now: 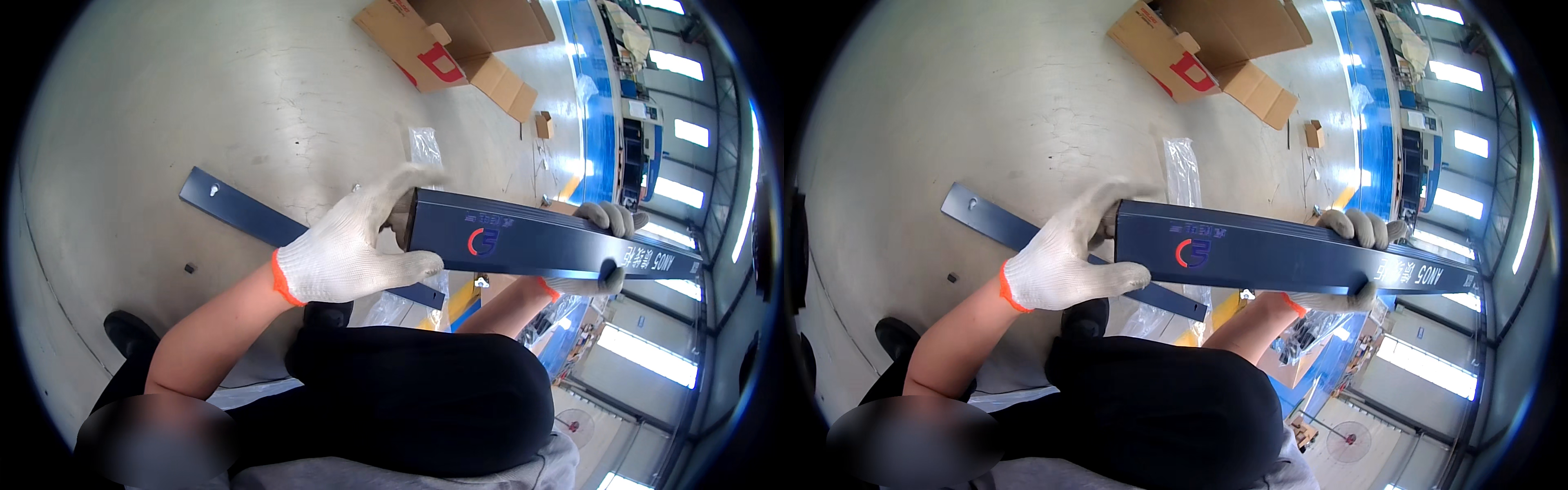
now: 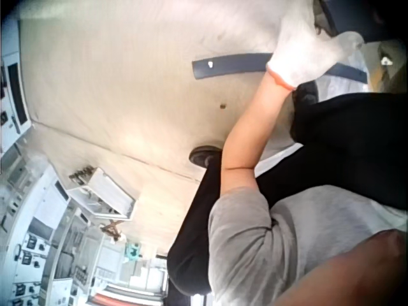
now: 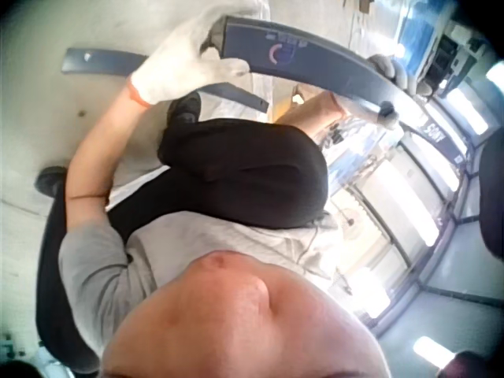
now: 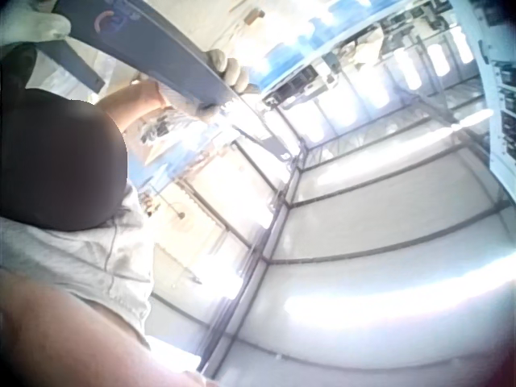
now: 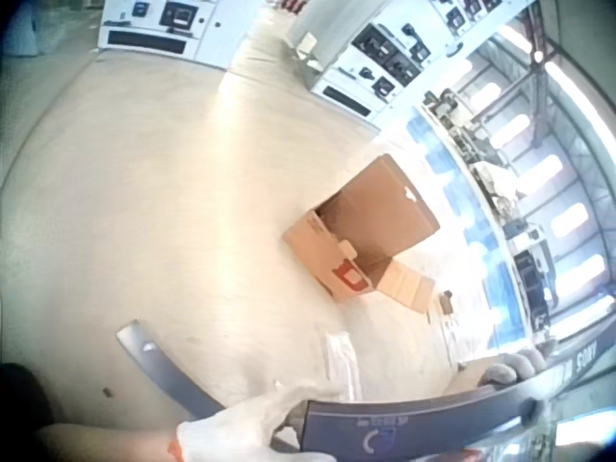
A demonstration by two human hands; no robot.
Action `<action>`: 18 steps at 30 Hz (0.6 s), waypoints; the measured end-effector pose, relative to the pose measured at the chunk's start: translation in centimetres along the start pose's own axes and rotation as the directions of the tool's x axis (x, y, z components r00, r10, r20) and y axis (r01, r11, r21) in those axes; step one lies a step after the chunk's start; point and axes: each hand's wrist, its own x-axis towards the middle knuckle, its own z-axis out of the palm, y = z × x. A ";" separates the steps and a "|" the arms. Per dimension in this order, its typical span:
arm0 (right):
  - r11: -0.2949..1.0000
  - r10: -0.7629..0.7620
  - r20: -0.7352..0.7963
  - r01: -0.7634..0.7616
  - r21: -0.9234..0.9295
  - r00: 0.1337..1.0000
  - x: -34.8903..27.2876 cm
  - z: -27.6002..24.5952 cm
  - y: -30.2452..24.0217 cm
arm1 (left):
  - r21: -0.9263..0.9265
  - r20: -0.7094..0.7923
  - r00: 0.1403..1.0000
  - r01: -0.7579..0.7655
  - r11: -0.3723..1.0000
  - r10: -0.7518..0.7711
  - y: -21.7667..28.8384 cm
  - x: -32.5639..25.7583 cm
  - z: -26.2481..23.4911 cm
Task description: The person uses a utility knife to cut protective plastic film off several long, dark blue metal strips. They then cut the strips into shorter segments and stack them on the floor.
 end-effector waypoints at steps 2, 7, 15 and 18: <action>0.994 0.056 -0.044 -0.051 0.100 0.997 0.5 -1.5 -3.0 | 0.012 -0.050 0.997 -0.063 0.998 0.064 0.1 0.3 0.3; 0.998 -0.048 -0.357 0.029 -0.058 0.933 0.7 -7.5 -8.1 | 0.278 -0.071 0.923 -0.346 0.896 0.378 -1.9 0.6 -1.2; 0.990 -0.019 -0.586 -0.068 -0.126 0.810 -0.8 -11.5 -7.3 | 0.415 0.070 0.850 -0.501 0.760 0.522 0.4 0.6 -1.3; 0.997 0.065 -0.555 -0.024 0.080 0.830 -0.8 -12.4 -6.6 | 0.363 0.102 0.825 -0.551 0.752 0.555 1.0 0.2 -1.0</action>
